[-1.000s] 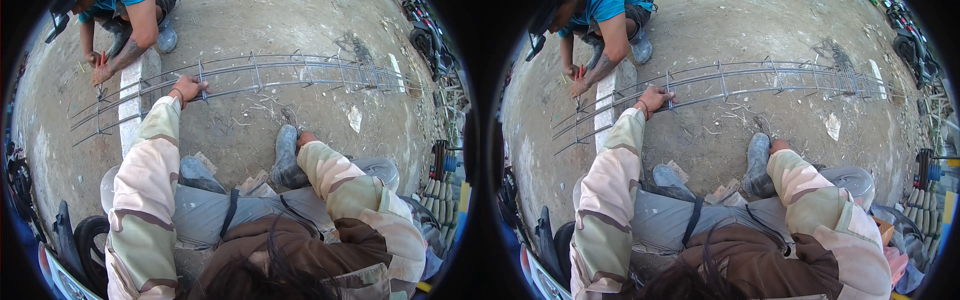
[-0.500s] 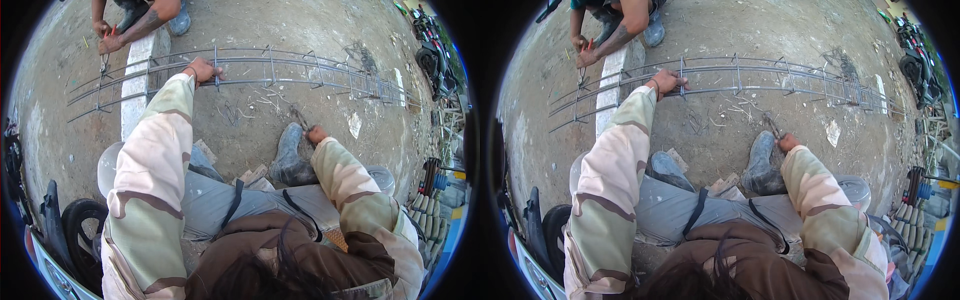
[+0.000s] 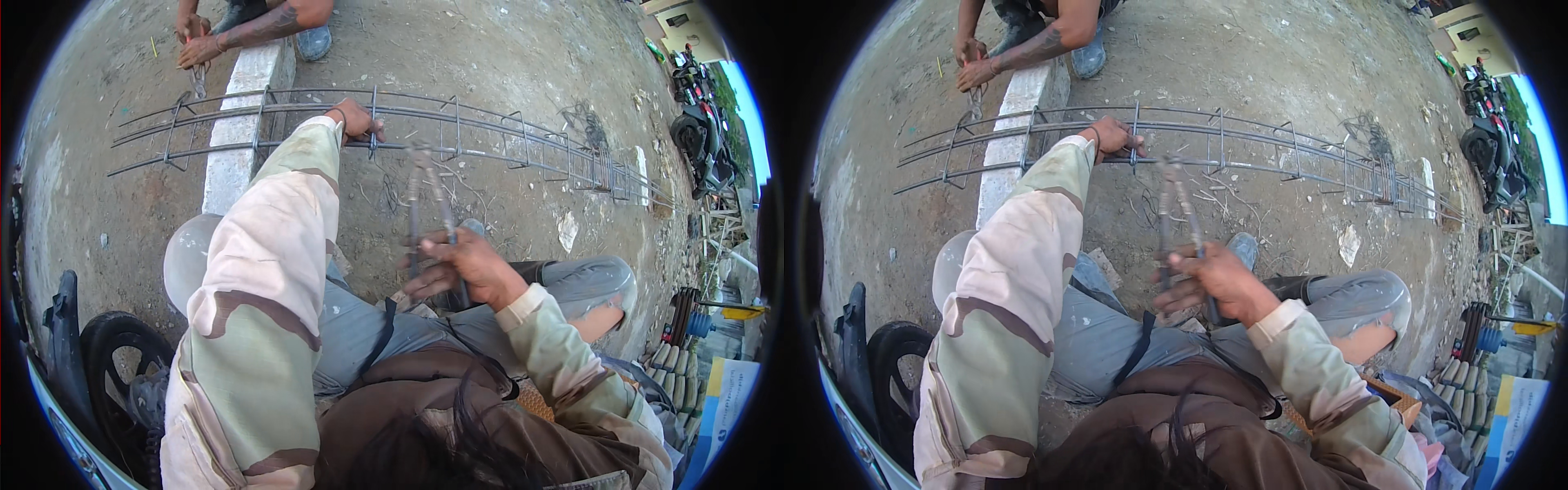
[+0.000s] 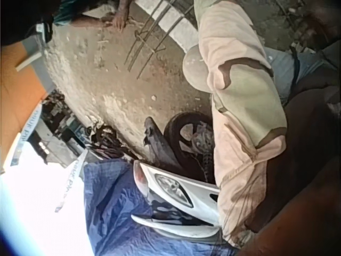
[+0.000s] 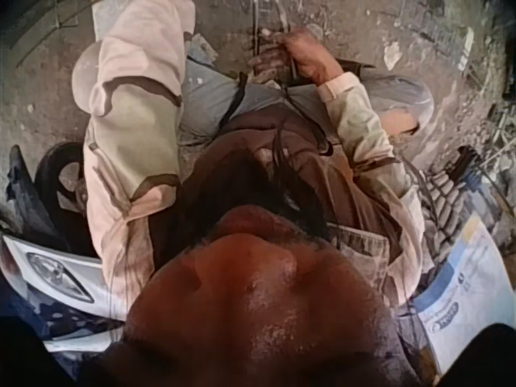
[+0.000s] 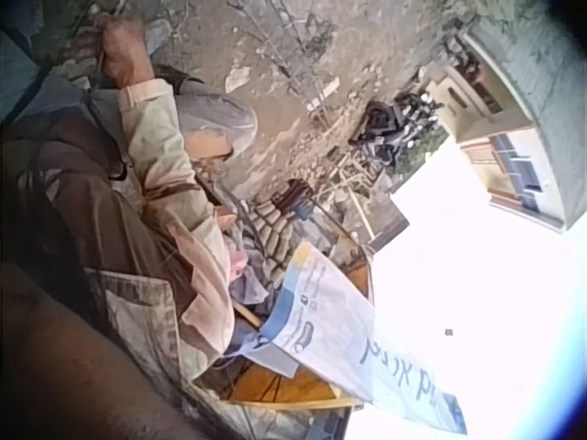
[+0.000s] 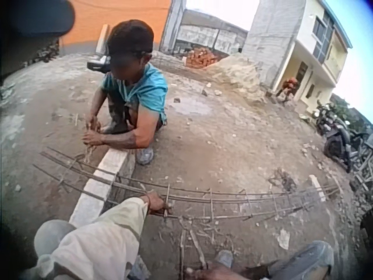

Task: The person assembles a rebar cage by sliding metal stirrups onto rebar rods, spacing the stirrups along the rods, and securing them with wire using pliers.

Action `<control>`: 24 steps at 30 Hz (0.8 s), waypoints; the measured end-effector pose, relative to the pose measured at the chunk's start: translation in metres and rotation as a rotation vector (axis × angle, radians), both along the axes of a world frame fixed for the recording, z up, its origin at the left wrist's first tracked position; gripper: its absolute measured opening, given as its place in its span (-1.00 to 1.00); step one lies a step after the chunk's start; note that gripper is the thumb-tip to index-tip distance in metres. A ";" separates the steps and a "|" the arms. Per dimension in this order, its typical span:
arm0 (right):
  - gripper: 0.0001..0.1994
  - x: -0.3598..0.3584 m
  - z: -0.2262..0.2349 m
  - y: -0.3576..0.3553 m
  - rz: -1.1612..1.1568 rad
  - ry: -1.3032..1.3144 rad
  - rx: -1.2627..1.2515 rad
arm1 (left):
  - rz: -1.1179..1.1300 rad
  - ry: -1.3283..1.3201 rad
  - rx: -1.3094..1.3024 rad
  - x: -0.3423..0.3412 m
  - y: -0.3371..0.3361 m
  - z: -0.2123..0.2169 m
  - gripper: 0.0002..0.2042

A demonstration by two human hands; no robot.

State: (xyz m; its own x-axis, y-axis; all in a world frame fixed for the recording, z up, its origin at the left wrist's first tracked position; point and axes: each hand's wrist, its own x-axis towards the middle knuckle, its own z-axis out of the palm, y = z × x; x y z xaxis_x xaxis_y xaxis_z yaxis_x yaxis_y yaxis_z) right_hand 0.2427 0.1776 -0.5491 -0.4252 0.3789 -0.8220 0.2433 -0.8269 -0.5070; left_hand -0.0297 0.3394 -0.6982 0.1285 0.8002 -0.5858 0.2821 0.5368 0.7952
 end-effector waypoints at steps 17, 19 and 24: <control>-0.56 -0.071 -0.052 -0.013 -0.055 0.001 -0.061 | -0.400 0.419 0.158 -0.004 0.011 -0.020 -0.78; -0.56 -0.063 -0.050 -0.012 -0.063 -0.005 -0.066 | -0.359 0.399 0.161 0.005 0.015 -0.015 -0.79; -0.60 -0.061 -0.051 -0.017 -0.085 0.128 -0.042 | -0.308 0.364 0.108 0.007 0.010 0.000 -0.81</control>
State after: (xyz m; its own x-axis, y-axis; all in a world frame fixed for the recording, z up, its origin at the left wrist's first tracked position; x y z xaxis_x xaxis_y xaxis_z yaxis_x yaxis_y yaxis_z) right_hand 0.1813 0.1610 -0.6004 -0.4954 0.3844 -0.7790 0.1075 -0.8627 -0.4941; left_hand -0.0223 0.3494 -0.6982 0.1710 0.8158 -0.5525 0.6851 0.3046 0.6617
